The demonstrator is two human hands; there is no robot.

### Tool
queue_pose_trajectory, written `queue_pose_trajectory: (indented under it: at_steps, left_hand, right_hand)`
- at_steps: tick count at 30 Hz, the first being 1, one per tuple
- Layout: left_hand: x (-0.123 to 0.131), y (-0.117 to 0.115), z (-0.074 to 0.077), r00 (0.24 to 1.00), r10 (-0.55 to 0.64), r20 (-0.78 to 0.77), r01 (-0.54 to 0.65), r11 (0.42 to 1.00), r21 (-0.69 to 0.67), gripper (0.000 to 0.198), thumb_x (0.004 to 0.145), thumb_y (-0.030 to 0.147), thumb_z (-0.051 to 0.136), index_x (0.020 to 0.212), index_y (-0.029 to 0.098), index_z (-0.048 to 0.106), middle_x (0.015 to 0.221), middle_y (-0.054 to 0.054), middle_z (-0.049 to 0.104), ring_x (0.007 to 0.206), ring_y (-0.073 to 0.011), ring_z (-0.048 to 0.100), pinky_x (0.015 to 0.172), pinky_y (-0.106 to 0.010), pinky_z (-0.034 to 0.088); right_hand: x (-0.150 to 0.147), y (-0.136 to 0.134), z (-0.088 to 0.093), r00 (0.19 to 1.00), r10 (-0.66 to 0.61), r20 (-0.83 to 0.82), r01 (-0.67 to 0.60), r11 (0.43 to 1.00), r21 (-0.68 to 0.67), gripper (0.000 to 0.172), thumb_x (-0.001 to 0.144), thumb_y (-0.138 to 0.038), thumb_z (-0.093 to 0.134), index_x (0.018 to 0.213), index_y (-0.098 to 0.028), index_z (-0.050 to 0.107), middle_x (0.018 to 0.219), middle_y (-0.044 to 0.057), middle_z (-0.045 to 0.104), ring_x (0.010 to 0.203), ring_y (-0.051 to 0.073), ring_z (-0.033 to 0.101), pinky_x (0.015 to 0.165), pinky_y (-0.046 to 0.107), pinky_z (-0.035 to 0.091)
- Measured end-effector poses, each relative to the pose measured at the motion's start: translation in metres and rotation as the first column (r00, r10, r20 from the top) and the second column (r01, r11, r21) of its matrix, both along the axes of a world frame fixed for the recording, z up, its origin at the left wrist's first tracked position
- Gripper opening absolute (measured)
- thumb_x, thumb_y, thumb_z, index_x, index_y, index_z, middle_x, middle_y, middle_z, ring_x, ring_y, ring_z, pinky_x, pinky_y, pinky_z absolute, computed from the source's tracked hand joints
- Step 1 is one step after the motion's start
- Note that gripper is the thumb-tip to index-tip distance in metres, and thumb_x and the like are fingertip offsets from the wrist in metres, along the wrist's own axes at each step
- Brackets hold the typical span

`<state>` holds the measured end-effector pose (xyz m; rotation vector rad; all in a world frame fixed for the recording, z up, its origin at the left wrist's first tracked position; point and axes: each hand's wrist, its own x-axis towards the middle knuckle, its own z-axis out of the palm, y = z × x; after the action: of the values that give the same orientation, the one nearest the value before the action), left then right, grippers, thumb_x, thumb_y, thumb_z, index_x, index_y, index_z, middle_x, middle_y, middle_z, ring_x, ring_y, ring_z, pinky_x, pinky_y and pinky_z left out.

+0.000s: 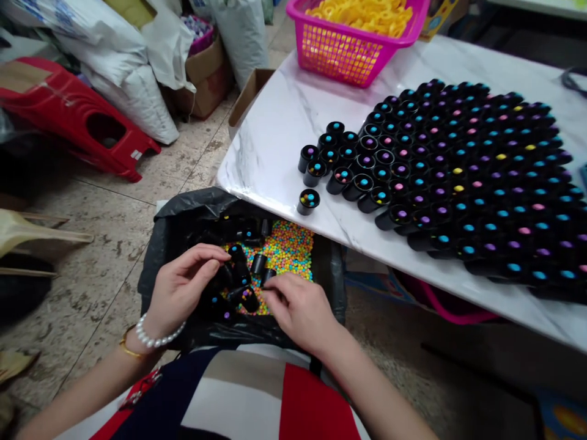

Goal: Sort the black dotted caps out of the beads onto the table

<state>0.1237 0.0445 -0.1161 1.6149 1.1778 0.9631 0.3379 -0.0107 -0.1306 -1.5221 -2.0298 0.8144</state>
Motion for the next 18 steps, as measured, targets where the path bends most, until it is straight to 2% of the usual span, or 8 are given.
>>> queue_pose_trajectory:
  at_steps: [3, 5, 7, 9, 12, 15, 18]
  left_hand:
    - [-0.001, -0.003, 0.0, 0.999, -0.015, -0.044, 0.017, 0.999, 0.035, 0.011, 0.091, 0.02, 0.057, 0.092, 0.019, 0.069, 0.094, -0.005, 0.067, 0.091, -0.0167, 0.062, 0.082, -0.029, 0.048]
    - [0.001, -0.007, -0.002, 0.996, -0.054, -0.073, 0.059, 0.995, 0.076, 0.011, 0.09, 0.017, 0.058, 0.092, 0.019, 0.068, 0.094, -0.005, 0.067, 0.091, -0.0171, 0.062, 0.083, -0.03, 0.048]
    - [0.005, -0.009, -0.004, 0.99, -0.098, -0.101, 0.112, 0.984, 0.142, 0.011, 0.088, 0.014, 0.059, 0.094, 0.018, 0.068, 0.093, -0.005, 0.068, 0.092, -0.0177, 0.062, 0.083, -0.031, 0.049]
    - [0.007, -0.01, -0.006, 0.985, -0.129, -0.116, 0.151, 0.968, 0.199, 0.013, 0.087, 0.012, 0.06, 0.095, 0.017, 0.068, 0.093, -0.006, 0.069, 0.092, -0.0182, 0.062, 0.084, -0.032, 0.05]
    - [0.007, -0.008, -0.009, 0.983, -0.139, -0.116, 0.161, 0.967, 0.199, 0.013, 0.087, 0.012, 0.06, 0.096, 0.016, 0.068, 0.092, -0.007, 0.069, 0.091, -0.0178, 0.063, 0.082, -0.031, 0.05]
    - [0.007, -0.006, -0.012, 0.984, -0.134, -0.116, 0.153, 0.973, 0.172, 0.012, 0.087, 0.013, 0.06, 0.094, 0.017, 0.068, 0.092, -0.007, 0.068, 0.089, -0.0172, 0.063, 0.081, -0.031, 0.05]
    - [0.007, -0.007, -0.013, 0.983, -0.143, -0.116, 0.162, 0.971, 0.175, 0.012, 0.087, 0.013, 0.06, 0.095, 0.017, 0.068, 0.092, -0.006, 0.068, 0.09, -0.0173, 0.063, 0.081, -0.031, 0.05]
  right_hand:
    - [-0.02, 0.002, -0.002, 0.968, 0.136, 0.213, -0.12, 0.989, -0.086, 0.022, 0.086, -0.038, 0.063, 0.096, -0.018, 0.067, 0.085, 0.006, 0.069, 0.076, 0.019, 0.066, 0.068, 0.027, 0.05]
    - [-0.028, 0.004, -0.004, 0.935, 0.205, 0.288, -0.178, 0.977, -0.117, 0.021, 0.083, -0.033, 0.065, 0.097, -0.018, 0.066, 0.087, 0.006, 0.068, 0.075, 0.019, 0.065, 0.067, 0.027, 0.05]
    - [-0.027, 0.006, -0.007, 0.949, 0.227, 0.22, -0.212, 0.973, -0.089, 0.02, 0.081, -0.024, 0.063, 0.099, -0.018, 0.065, 0.095, 0.007, 0.067, 0.081, 0.019, 0.066, 0.07, 0.027, 0.052]
    - [-0.019, 0.006, -0.009, 0.976, 0.214, 0.041, -0.214, 0.977, -0.003, 0.026, 0.08, -0.019, 0.062, 0.106, -0.019, 0.062, 0.108, 0.008, 0.065, 0.093, 0.019, 0.065, 0.079, 0.029, 0.053]
    - [-0.001, 0.004, -0.01, 0.969, 0.155, -0.192, -0.139, 0.986, 0.096, 0.035, 0.08, -0.014, 0.059, 0.114, -0.02, 0.058, 0.119, 0.009, 0.063, 0.106, 0.018, 0.062, 0.083, 0.027, 0.054]
    - [0.011, 0.004, -0.008, 0.971, 0.062, -0.232, -0.043, 0.995, 0.085, 0.038, 0.08, -0.011, 0.057, 0.116, -0.022, 0.057, 0.115, 0.006, 0.066, 0.098, 0.016, 0.066, 0.075, 0.024, 0.056]
    - [0.017, 0.008, -0.006, 0.982, -0.029, -0.186, 0.047, 0.994, 0.098, 0.037, 0.082, -0.012, 0.058, 0.117, -0.022, 0.058, 0.108, 0.004, 0.069, 0.085, 0.013, 0.067, 0.075, 0.024, 0.056]
